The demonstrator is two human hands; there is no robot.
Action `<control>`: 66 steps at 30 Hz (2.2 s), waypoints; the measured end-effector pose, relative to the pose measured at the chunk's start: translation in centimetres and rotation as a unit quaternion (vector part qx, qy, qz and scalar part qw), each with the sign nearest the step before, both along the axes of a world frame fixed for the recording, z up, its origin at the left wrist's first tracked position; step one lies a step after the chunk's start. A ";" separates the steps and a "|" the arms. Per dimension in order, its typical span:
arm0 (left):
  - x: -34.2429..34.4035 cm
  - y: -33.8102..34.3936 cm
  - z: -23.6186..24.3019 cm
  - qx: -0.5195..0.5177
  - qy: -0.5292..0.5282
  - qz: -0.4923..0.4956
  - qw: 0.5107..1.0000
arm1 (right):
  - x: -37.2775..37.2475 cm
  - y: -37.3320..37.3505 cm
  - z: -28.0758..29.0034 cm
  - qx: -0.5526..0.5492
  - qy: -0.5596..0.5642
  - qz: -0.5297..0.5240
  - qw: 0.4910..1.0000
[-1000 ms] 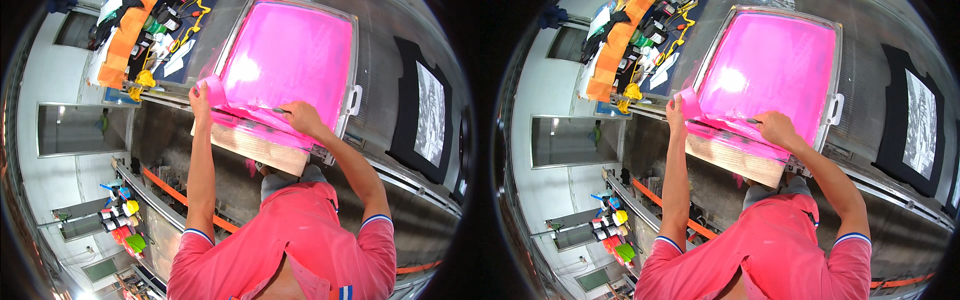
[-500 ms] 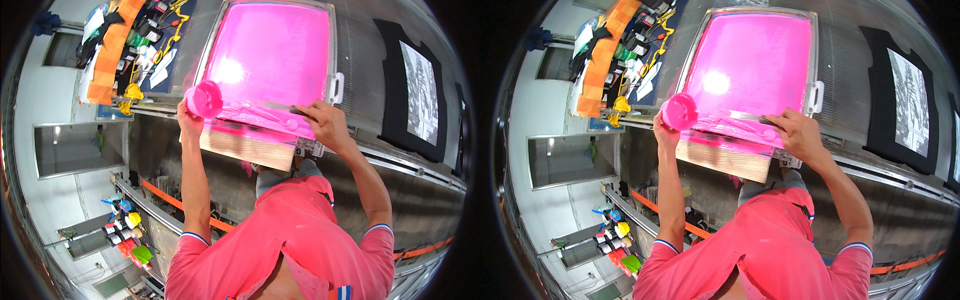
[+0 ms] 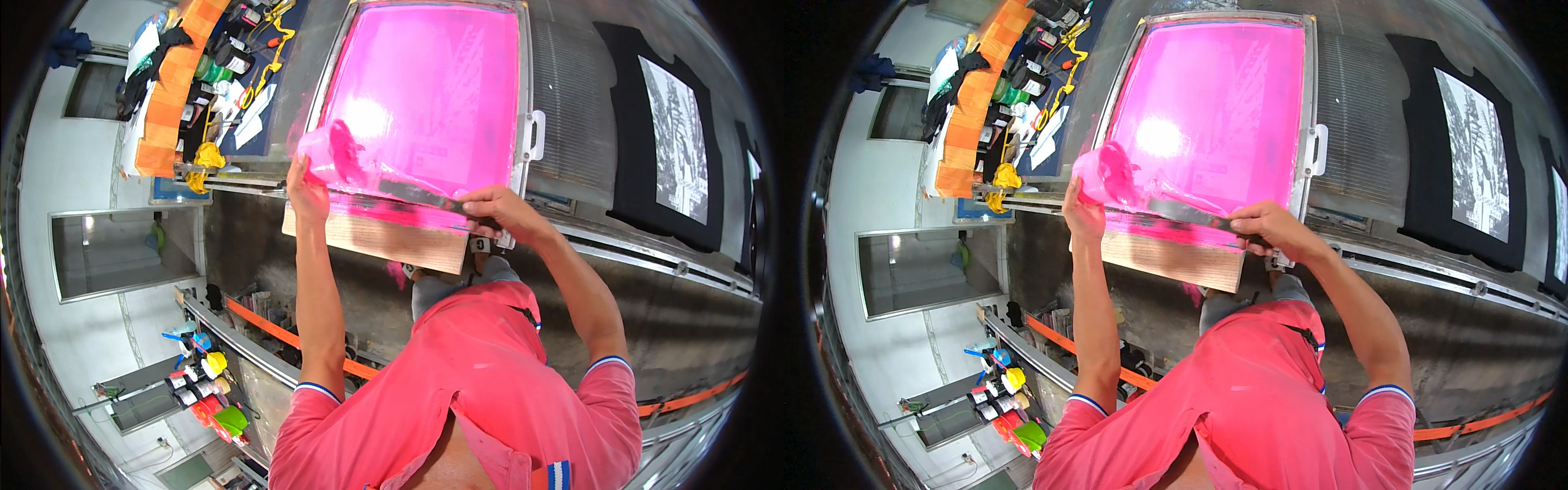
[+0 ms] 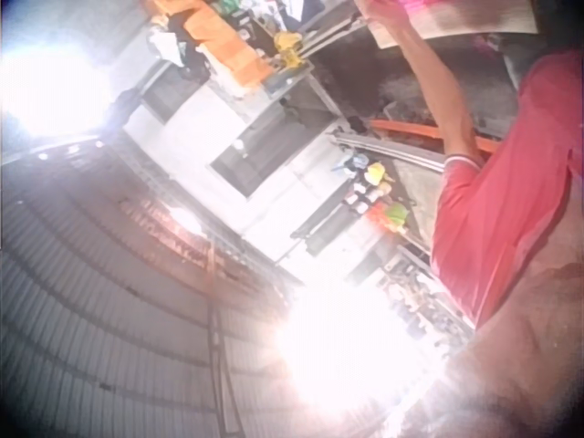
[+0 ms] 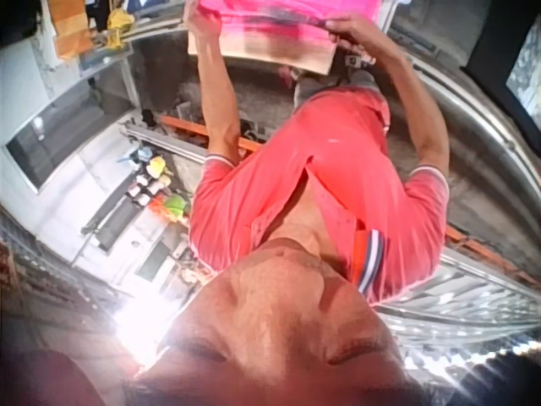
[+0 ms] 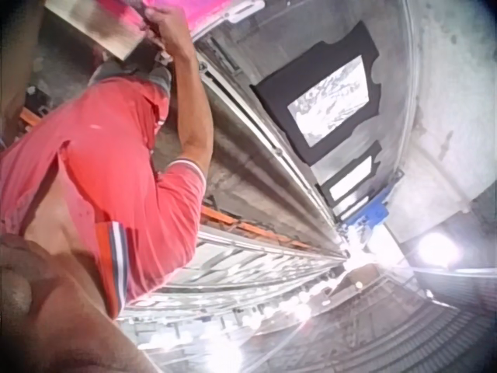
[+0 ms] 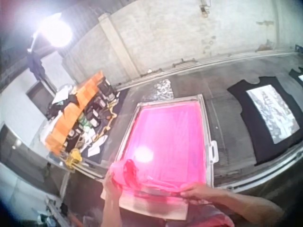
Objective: The person performs screen printing on black t-shirts using a squeegee and pink ink. They repeatedly pull the squeegee across the screen to transfer ink onto the shirts, then lift the screen and reposition it for the next print. The person also refills the ink on the screen from a container during the process.
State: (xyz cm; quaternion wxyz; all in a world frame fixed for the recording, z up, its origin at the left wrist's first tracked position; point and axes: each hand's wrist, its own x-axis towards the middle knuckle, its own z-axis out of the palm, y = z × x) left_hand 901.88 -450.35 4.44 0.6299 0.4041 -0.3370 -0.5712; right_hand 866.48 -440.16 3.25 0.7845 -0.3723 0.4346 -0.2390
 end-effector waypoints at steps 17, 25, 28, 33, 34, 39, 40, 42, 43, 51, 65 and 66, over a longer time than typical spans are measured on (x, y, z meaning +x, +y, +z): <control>-0.3 2.2 -1.1 0.329 0.124 0.063 0.934 | -4.5 5.6 -0.5 -0.428 0.486 -0.073 0.759; -3.8 4.4 -0.6 0.334 0.206 0.028 0.919 | -2.1 7.0 0.8 -0.409 0.413 -0.178 0.794; -2.2 5.1 0.0 0.308 0.200 0.042 0.929 | -3.7 9.1 -1.0 -0.402 0.480 -0.158 0.764; 2.8 6.3 -0.5 0.247 0.200 0.064 0.946 | -5.1 15.6 -3.1 -0.396 0.539 -0.123 0.733; 2.9 6.4 0.1 0.235 0.202 0.081 0.947 | -5.3 16.8 -2.7 -0.365 0.526 -0.127 0.757; 5.4 7.0 1.0 0.215 0.177 0.122 0.953 | -9.7 18.2 1.4 -0.281 0.489 -0.137 0.814; 5.5 6.8 1.0 0.203 0.192 0.113 0.953 | -10.6 18.0 1.2 -0.303 0.483 -0.141 0.809; 5.9 6.2 1.0 0.173 0.220 0.099 0.955 | -10.8 18.2 0.1 -0.063 0.366 -0.197 0.907; 5.8 5.9 0.9 0.143 0.224 0.070 0.961 | -10.2 17.9 -0.2 0.057 0.291 -0.215 0.931; 10.7 6.5 0.9 0.072 0.279 0.059 0.956 | -11.2 17.9 5.2 0.204 0.235 -0.198 0.930; 34.1 16.6 2.1 -0.136 0.452 0.156 0.868 | 14.3 1.7 6.6 -0.209 0.113 -0.131 0.962; 36.1 17.6 0.9 -0.159 0.461 0.172 0.856 | 18.3 0.7 5.8 -0.269 0.096 -0.052 0.957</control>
